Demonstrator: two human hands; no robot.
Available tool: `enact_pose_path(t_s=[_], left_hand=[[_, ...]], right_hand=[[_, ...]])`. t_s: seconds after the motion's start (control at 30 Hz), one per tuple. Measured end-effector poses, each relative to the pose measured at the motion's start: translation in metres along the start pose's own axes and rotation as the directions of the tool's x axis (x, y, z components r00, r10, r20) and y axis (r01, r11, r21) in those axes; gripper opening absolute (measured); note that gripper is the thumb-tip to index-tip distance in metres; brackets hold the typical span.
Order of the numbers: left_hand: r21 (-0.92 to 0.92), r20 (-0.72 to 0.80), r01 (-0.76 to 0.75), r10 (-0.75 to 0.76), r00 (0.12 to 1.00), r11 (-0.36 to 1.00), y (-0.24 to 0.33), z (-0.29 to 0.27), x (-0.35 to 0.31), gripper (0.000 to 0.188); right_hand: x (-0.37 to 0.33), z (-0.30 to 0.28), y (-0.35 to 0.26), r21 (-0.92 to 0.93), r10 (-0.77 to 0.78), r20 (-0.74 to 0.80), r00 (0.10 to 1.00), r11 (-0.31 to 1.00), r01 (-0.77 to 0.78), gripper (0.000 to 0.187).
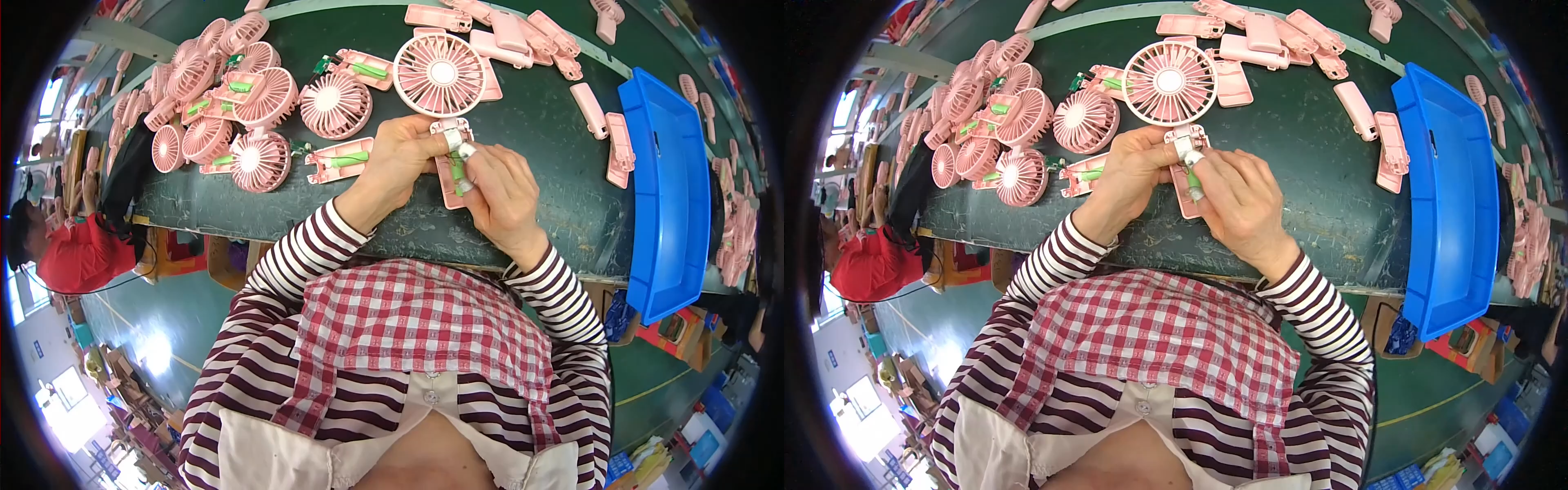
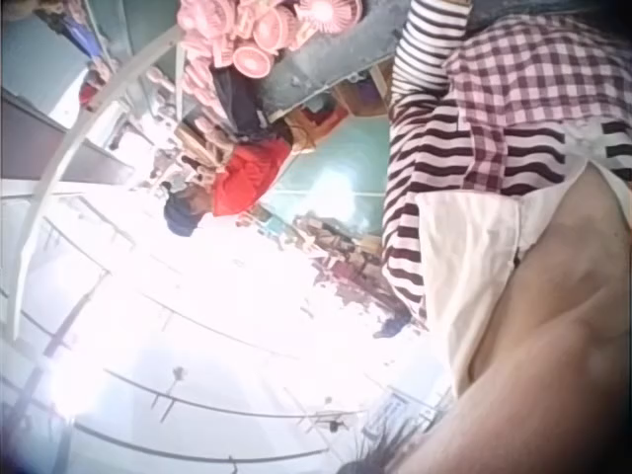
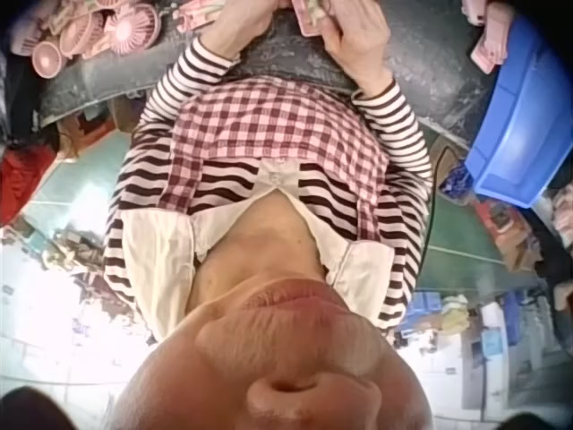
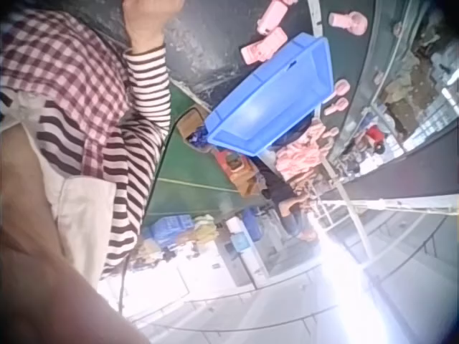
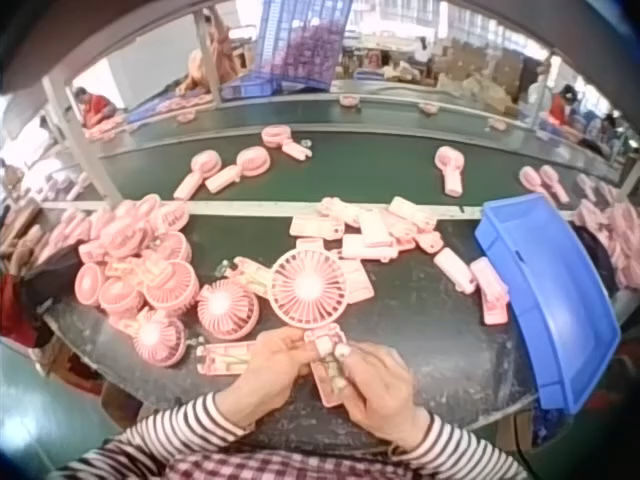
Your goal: The person assembles portable mini fans by positioning the internal wiring, circuit boards, and batteries into the plastic handle casings, snapping the casing covers together by hand, and placing the assembled fans onto the conveyor belt.
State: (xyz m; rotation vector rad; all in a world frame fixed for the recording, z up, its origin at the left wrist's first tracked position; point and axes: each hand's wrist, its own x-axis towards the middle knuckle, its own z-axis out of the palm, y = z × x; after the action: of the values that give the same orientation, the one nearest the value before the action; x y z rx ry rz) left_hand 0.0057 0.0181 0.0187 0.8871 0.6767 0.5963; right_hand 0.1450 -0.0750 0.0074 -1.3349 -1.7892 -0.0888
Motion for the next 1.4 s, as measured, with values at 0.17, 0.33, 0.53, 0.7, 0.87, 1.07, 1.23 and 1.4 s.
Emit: enact_pose_path(t_s=[0.17,0.33,0.53,0.7,0.87,1.07,1.23,1.4], left_hand=[[0.019,-0.001,0.029,-0.029,1.000,0.999,0.000,-0.002,-0.002,0.018],[0.004,-0.003,0.028,-0.028,1.000,1.000,0.008,0.002,-0.008,0.020],[0.003,0.022,-0.001,0.001,1.000,1.000,0.006,-0.001,-0.010,0.020],[0.014,0.029,0.018,-0.018,0.999,1.000,0.007,-0.003,-0.014,0.023],[0.012,0.067,0.049,-0.050,0.996,0.999,0.005,-0.004,-0.015,0.022],[0.112,-0.009,0.082,-0.081,0.997,0.990,0.002,-0.004,-0.014,0.016],[0.029,-0.049,0.191,-0.189,0.981,0.981,0.000,-0.009,-0.018,0.015],[0.036,-0.058,0.306,-0.304,0.951,0.951,-0.010,-0.022,-0.015,0.018]], right_hand=[[0.003,-0.009,0.002,-0.097,-0.166,0.172,0.971,0.978,0.184,0.049],[-0.002,-0.005,-0.001,-0.022,-0.140,0.084,0.987,0.990,0.142,0.048],[-0.003,-0.004,-0.001,-0.036,-0.183,0.081,0.980,0.982,0.187,0.043],[-0.001,-0.009,-0.002,-0.048,-0.240,0.118,0.964,0.968,0.247,0.039],[0.003,-0.016,-0.001,-0.078,-0.291,0.198,0.936,0.947,0.311,0.040],[0.013,-0.020,-0.001,-0.018,-0.349,0.379,0.857,0.923,0.384,0.042],[0.021,-0.021,-0.003,0.230,-0.127,0.431,0.893,0.973,0.027,0.039],[0.038,0.004,0.031,-0.179,0.258,0.092,0.962,0.954,-0.239,0.027]])
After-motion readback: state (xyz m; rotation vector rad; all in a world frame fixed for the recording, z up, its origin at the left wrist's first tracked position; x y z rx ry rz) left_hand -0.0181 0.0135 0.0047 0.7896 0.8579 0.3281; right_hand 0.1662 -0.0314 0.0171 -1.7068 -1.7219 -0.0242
